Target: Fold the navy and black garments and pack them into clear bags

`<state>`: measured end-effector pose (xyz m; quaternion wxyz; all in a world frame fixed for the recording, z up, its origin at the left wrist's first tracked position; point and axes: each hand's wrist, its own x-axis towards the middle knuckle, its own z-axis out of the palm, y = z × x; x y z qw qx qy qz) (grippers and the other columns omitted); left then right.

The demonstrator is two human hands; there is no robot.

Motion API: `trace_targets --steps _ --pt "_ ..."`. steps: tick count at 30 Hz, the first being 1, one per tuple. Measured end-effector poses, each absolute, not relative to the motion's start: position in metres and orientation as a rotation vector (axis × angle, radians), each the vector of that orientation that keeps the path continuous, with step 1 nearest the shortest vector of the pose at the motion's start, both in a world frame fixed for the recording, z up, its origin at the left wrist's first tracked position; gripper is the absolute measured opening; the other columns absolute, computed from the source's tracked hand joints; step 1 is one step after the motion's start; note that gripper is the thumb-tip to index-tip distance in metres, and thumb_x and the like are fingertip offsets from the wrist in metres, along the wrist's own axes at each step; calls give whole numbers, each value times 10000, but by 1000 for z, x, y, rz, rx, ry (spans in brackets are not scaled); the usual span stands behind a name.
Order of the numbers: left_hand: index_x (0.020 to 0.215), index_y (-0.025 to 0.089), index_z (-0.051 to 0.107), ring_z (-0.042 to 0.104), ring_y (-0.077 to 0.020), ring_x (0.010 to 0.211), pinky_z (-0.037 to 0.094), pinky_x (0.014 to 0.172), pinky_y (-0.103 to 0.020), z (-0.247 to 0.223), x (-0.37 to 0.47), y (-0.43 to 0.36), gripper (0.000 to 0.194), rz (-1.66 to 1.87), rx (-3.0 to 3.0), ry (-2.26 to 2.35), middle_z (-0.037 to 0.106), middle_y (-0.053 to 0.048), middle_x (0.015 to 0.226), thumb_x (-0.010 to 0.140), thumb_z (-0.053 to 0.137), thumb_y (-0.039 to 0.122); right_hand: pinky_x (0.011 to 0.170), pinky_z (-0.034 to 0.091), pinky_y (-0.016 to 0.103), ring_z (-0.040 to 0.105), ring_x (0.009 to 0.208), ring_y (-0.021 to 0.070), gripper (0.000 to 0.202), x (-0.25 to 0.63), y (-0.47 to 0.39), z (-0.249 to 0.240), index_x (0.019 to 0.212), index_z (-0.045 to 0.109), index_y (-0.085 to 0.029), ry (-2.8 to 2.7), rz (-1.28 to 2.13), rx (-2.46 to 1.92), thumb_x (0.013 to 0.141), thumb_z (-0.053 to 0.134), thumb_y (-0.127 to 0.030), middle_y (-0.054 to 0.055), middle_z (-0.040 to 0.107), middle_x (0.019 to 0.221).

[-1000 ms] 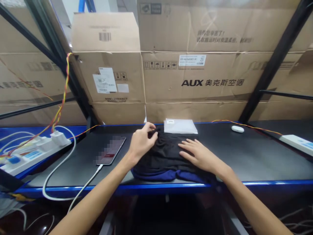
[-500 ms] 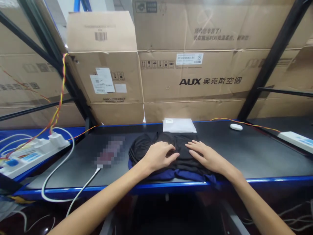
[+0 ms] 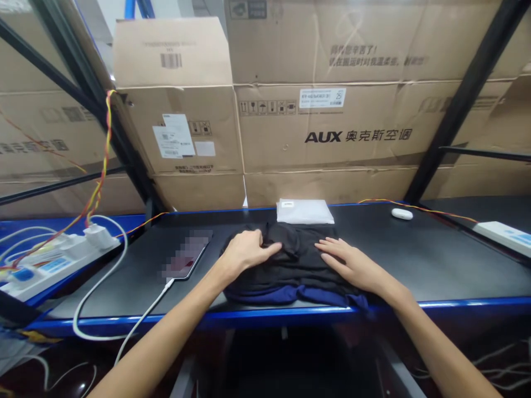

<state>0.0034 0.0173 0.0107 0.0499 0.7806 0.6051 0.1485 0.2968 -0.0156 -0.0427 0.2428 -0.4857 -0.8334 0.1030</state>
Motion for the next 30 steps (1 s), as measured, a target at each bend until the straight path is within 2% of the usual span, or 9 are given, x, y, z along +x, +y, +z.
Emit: trace_targets --steps 5,11,15,19,21,22,24,26,30 --pt "761 200 648 697 -316 846 490 710 -347 8 3 19 434 222 2449 1819 723 -123 856 804 539 618 1186 259 577 416 1396 279 434 297 -15 -44 1359 586 -271 -2271 279 -1312 991 437 -445 55 563 1424" --pt "910 225 629 693 -307 882 486 704 -339 11 15 19 232 495 2481 1773 729 -82 924 793 595 422 1188 296 514 435 1385 265 458 300 -21 -38 1351 596 -260 -2180 328 -1315 984 442 -486 47 550 1437" --pt "1027 252 618 697 -254 822 496 722 -313 18 36 16 264 775 2328 1636 733 -36 896 820 610 415 1177 336 458 479 1353 257 474 324 -28 -41 1338 605 -257 -1960 317 -1368 971 441 -508 30 574 1415" --pt "1187 256 584 704 -214 849 530 772 -298 14 73 7 364 914 2310 1280 744 -28 968 858 605 411 1147 372 483 532 1304 284 497 348 -31 -48 1299 634 -250 -1811 309 -1518 944 449 -545 49 616 1364" --pt "1294 250 535 684 -207 1014 521 907 -303 3 92 2 457 886 2412 1027 720 -39 1135 874 602 418 1126 399 494 563 1271 294 489 353 -32 -50 1273 652 -260 -1821 323 -1540 930 456 -549 47 639 1332" --pt "1321 243 525 651 -216 1110 500 974 -326 -3 101 -1 468 813 2491 938 692 -51 1216 892 584 421 1117 412 492 577 1256 296 487 353 -32 -50 1260 660 -261 -1833 327 -1536 923 458 -548 47 649 1318" --pt "1307 219 551 543 -283 1274 398 1102 -477 -16 112 -6 440 665 2704 876 603 -90 1363 920 547 428 1106 428 483 588 1242 296 488 352 -31 -51 1241 671 -253 -1863 329 -1523 912 462 -546 52 656 1308" --pt "1334 195 535 439 -334 1366 300 1136 -600 -24 117 -10 443 558 2842 873 503 -119 1465 952 499 415 1108 424 490 577 1255 299 492 350 -31 -52 1233 675 -242 -1888 323 -1523 904 468 -543 59 653 1312" --pt "1440 193 437 339 -337 1436 262 1148 -620 -23 109 -10 553 430 2849 829 389 -136 1545 978 443 496 1117 403 516 538 1296 309 494 349 -30 -54 1233 675 -237 -1906 311 -1540 908 461 -541 64 643 1326"
